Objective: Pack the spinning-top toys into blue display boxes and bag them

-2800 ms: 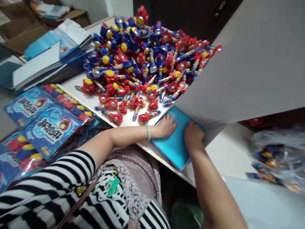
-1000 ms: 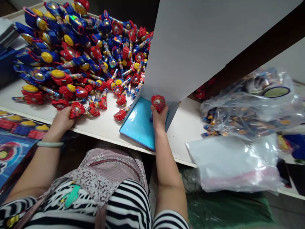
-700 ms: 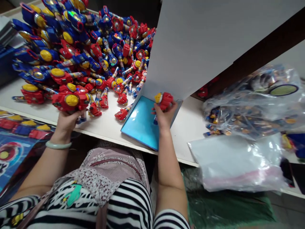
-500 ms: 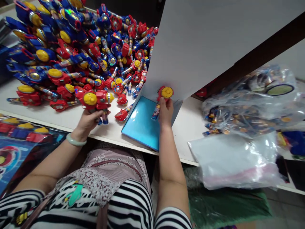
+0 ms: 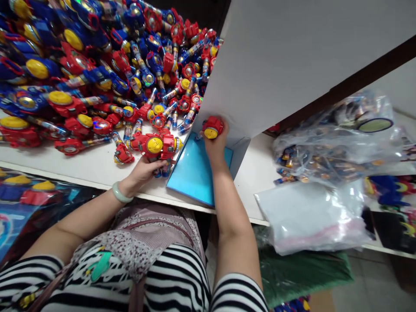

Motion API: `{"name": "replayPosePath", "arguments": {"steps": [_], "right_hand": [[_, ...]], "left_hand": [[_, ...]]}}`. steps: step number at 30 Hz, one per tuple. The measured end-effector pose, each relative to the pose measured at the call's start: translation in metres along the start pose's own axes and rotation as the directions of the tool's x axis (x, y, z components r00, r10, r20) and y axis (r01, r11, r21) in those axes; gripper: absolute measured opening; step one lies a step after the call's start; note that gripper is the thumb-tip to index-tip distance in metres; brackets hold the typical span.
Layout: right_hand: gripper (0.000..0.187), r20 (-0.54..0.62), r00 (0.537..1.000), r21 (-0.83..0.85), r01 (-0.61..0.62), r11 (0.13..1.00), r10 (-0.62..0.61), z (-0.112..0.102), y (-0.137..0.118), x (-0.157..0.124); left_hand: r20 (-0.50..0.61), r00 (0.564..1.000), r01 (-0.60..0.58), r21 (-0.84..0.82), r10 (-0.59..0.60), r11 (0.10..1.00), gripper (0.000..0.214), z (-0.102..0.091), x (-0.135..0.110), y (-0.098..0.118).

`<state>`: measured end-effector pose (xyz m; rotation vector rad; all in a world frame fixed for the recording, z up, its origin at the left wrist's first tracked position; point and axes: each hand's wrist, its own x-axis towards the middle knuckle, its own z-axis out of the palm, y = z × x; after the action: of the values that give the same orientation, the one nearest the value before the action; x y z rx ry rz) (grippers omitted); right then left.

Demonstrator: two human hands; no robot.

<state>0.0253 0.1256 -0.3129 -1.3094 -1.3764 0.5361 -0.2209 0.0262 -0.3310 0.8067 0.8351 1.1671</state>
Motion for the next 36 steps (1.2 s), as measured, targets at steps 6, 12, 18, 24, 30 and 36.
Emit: {"name": "replayPosePath", "arguments": {"steps": [6,12,18,24,30,36], "right_hand": [[0.071,0.041,0.998,-0.072,0.058,0.996,-0.055,-0.012,-0.015,-0.009],[0.076,-0.043,0.998,-0.047,0.049,0.998,-0.051,-0.010,0.004,-0.015],[0.085,0.078,0.996,-0.031,-0.028,0.999,0.030,-0.008,0.009,-0.010],[0.080,0.212,0.972,-0.096,-0.083,0.992,0.101,0.002,0.015,-0.012],[0.085,0.228,0.974,-0.147,0.018,0.989,0.016,-0.031,-0.042,-0.034],[0.095,0.394,0.912,0.233,-0.218,0.948,0.113,-0.009,-0.101,-0.100]], "left_hand": [[0.010,0.998,0.058,0.044,-0.058,0.997,0.046,0.002,0.000,0.006],[0.034,0.995,0.092,0.094,-0.095,0.991,0.048,0.001,0.000,0.007],[0.036,0.998,0.052,0.209,-0.061,0.977,0.044,0.002,-0.002,0.009],[0.044,0.997,0.050,0.222,-0.062,0.974,0.046,0.001,0.000,0.001],[0.110,0.984,0.135,0.036,-0.138,0.990,0.037,0.000,-0.002,0.019],[0.215,0.964,0.168,-0.039,-0.156,0.985,0.057,0.028,-0.002,0.027]]}}
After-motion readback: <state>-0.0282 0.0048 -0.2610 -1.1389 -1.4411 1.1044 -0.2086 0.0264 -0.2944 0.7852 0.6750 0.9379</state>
